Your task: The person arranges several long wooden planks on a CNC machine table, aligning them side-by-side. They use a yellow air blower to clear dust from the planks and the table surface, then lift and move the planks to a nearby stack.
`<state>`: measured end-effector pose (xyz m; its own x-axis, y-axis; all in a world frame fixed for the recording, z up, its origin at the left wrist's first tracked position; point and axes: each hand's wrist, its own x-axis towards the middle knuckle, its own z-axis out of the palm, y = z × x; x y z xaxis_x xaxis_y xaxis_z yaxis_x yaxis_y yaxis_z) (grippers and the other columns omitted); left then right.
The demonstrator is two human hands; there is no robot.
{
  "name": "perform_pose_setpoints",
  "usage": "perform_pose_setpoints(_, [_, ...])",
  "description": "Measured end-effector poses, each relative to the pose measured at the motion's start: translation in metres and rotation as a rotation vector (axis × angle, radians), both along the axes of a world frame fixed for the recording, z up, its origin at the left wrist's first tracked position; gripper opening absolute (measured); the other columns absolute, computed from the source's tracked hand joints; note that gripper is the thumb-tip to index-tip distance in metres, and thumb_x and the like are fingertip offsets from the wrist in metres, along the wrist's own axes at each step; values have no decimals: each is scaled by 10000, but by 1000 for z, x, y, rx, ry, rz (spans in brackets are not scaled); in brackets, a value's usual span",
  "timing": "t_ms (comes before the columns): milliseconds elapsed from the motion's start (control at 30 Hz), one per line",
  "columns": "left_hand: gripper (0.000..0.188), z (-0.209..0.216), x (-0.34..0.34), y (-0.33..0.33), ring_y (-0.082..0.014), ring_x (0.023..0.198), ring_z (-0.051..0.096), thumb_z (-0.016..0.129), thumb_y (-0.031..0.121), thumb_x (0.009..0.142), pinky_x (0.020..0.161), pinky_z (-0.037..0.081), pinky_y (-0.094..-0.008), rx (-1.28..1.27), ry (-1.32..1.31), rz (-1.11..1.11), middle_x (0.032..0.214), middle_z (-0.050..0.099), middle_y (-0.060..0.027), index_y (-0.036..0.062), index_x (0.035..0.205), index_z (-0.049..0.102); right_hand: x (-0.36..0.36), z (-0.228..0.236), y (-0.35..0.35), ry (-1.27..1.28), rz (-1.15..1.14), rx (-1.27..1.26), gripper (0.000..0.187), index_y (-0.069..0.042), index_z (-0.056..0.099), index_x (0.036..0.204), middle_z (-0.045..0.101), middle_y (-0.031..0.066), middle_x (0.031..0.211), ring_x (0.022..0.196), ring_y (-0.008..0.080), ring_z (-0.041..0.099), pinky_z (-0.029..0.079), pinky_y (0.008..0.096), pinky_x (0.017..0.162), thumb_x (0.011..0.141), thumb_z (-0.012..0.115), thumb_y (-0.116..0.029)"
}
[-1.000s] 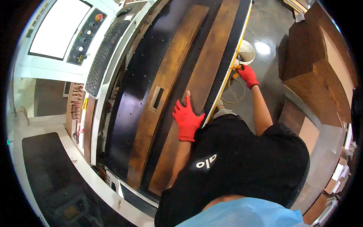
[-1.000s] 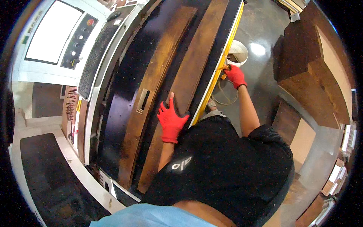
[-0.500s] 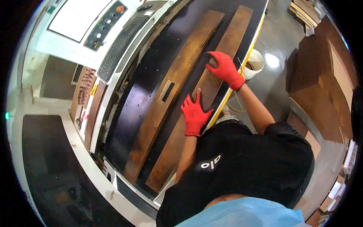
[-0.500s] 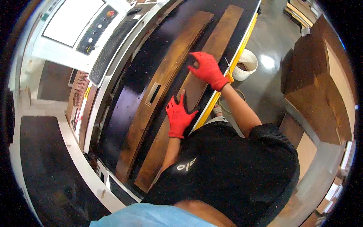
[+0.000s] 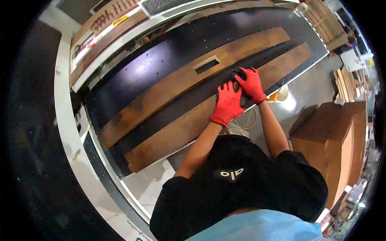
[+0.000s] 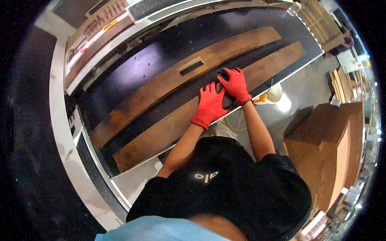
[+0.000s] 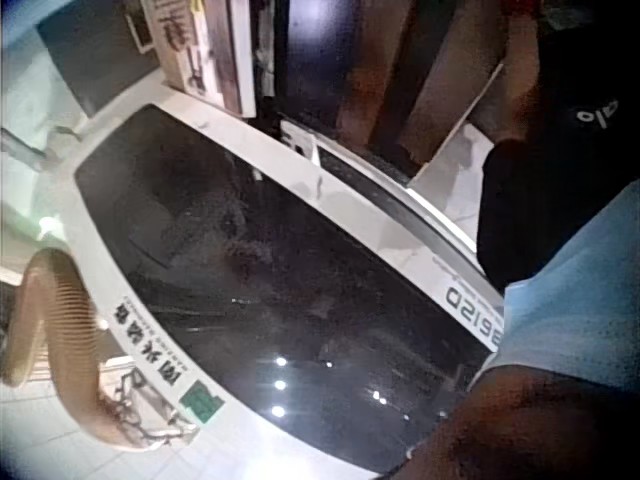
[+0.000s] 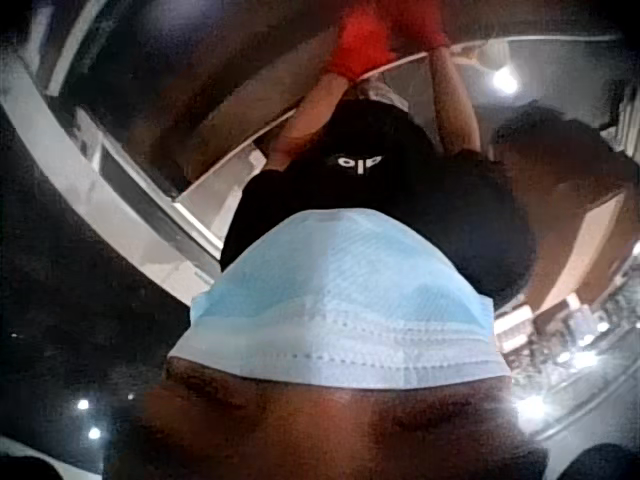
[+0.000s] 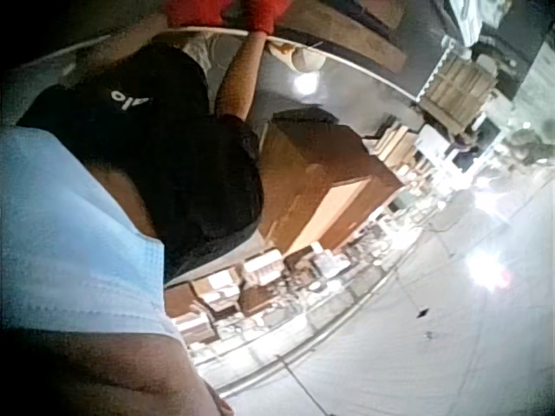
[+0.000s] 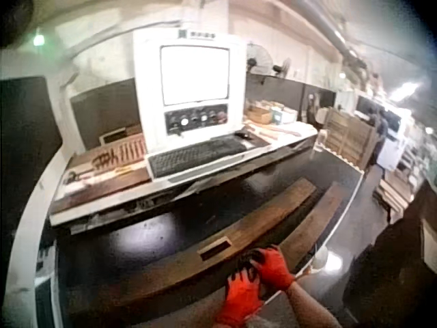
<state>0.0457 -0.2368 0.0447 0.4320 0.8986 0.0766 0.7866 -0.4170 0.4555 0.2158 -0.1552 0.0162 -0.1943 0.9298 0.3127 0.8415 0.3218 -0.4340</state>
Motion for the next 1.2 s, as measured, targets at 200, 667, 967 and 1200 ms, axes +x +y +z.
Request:
perform_pose_setpoints(200, [944, -7, 0, -2, -430, 1393, 382, 820, 587, 702, 1162, 268, -589, 24, -19, 42, 1500, 419, -279, 106, 1458, 522, -5, 5, 0, 5, 27, -22, 435, -82, 713, 1217, 739, 144, 1138, 1105, 329, 658, 365, 466, 1133, 907, 709, -386])
perform_pose_setpoints(667, [744, 0, -136, 101, -500, 1481, 258, 849, 574, 674, 1192, 209, -630, -33, 520, 121, 1606, 303, -277, 266, 1329, 678, -49, 30, 138, -714, 828, 110, 785, -230, 671, 1360, 362, 173, 1634, 1506, 410, 314, 212, 634, 1221, 662, 857, -536])
perform_pose_setpoints(967, [727, -10, -116, 101, -473, 1460, 305, 869, 575, 668, 1179, 263, -618, -12, 554, 209, 1602, 327, -230, 274, 1309, 704, -22, 9, 172, -565, 962, 20, 769, -226, 691, 1322, 393, 178, 1610, 1406, 407, 429, 338, 587, 1147, 651, 862, -560])
perform_pose_setpoints(1200, [682, -10, -108, 103, -428, 1403, 370, 887, 529, 626, 1166, 273, -585, -43, 464, 287, 1555, 381, -221, 259, 1237, 751, -18, 8, 177, -516, 988, -2, 803, -186, 666, 1352, 419, 199, 1558, 1341, 396, 461, 375, 555, 1118, 658, 851, -544])
